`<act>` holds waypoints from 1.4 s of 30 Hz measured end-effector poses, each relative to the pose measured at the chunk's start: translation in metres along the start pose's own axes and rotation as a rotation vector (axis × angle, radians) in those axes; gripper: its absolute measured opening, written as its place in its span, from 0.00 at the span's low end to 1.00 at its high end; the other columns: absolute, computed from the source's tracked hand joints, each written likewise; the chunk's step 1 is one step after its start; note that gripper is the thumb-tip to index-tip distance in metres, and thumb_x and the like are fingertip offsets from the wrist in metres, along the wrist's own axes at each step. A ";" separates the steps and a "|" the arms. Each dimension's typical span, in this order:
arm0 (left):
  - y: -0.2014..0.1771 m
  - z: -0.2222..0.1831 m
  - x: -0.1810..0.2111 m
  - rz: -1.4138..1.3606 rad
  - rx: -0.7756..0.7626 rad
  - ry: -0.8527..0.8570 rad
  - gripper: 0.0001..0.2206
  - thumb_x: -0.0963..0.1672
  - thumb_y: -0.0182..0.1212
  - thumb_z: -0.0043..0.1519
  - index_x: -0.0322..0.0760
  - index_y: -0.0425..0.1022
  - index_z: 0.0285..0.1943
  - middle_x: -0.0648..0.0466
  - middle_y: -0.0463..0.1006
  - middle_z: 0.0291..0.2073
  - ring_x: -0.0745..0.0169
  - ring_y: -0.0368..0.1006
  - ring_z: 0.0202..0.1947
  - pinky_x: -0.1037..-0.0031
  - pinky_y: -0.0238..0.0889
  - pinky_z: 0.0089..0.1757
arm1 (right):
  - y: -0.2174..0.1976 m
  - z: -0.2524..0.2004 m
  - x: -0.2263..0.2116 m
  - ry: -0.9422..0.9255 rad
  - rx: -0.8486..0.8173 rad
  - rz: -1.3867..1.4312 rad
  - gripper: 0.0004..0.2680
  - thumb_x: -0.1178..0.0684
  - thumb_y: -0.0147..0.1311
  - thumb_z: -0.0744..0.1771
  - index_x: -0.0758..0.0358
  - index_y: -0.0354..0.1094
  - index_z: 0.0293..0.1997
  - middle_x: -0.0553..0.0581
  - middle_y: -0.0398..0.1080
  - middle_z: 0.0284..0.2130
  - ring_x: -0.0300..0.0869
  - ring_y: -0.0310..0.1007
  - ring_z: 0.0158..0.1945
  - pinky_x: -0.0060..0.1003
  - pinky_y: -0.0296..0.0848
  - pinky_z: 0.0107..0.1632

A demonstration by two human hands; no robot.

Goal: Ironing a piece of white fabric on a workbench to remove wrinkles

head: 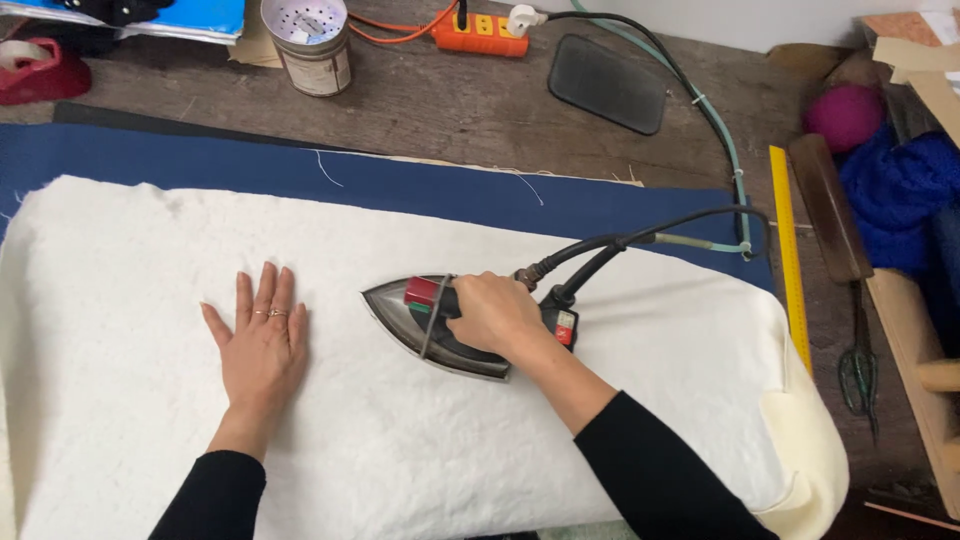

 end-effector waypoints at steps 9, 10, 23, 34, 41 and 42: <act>-0.006 0.001 -0.006 -0.185 0.108 0.042 0.25 0.50 0.31 0.70 0.40 0.46 0.76 0.51 0.52 0.72 0.52 0.44 0.72 0.39 0.26 0.65 | 0.022 0.052 -0.038 -0.042 0.085 -0.005 0.11 0.52 0.51 0.59 0.73 0.73 0.33 0.68 0.74 0.26 0.62 0.76 0.35 0.58 0.74 0.38; -0.010 0.001 -0.005 -0.238 0.112 0.055 0.26 0.48 0.33 0.68 0.36 0.46 0.75 0.48 0.53 0.71 0.51 0.43 0.72 0.42 0.24 0.64 | 0.026 0.054 -0.041 -0.003 0.069 -0.068 0.11 0.51 0.52 0.59 0.68 0.72 0.37 0.66 0.74 0.32 0.61 0.75 0.38 0.55 0.73 0.40; 0.006 0.005 -0.016 -0.273 0.112 0.134 0.28 0.46 0.34 0.67 0.28 0.50 0.76 0.44 0.51 0.73 0.42 0.41 0.73 0.40 0.20 0.62 | 0.030 -0.050 0.063 0.168 0.017 -0.102 0.09 0.51 0.51 0.61 0.62 0.69 0.38 0.65 0.74 0.38 0.63 0.73 0.40 0.56 0.70 0.41; 0.049 -0.002 0.111 -0.270 0.169 0.334 0.30 0.49 0.40 0.63 0.33 0.48 0.76 0.37 0.49 0.73 0.35 0.41 0.72 0.26 0.19 0.55 | 0.010 -0.164 0.249 0.483 0.077 -0.045 0.07 0.52 0.53 0.64 0.58 0.69 0.44 0.59 0.73 0.25 0.50 0.75 0.30 0.44 0.78 0.34; 0.045 -0.021 0.212 -0.051 0.028 0.358 0.30 0.58 0.28 0.64 0.53 0.44 0.75 0.54 0.41 0.75 0.44 0.32 0.74 0.28 0.20 0.57 | -0.001 -0.178 0.349 0.501 0.177 -0.200 0.13 0.44 0.53 0.63 0.60 0.66 0.46 0.62 0.72 0.25 0.58 0.72 0.30 0.53 0.71 0.31; 0.042 -0.023 0.213 -0.049 0.026 0.358 0.30 0.58 0.28 0.64 0.53 0.44 0.75 0.54 0.41 0.75 0.44 0.32 0.74 0.28 0.20 0.57 | -0.004 -0.177 0.352 0.501 0.175 -0.198 0.13 0.44 0.53 0.63 0.60 0.66 0.46 0.62 0.72 0.25 0.58 0.72 0.30 0.53 0.71 0.31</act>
Point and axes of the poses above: each hand's wrist, its own z-axis towards the middle knuckle, its own y-axis out of the palm, x = y × z, the point moved 2 cm from there along z, towards the middle knuckle
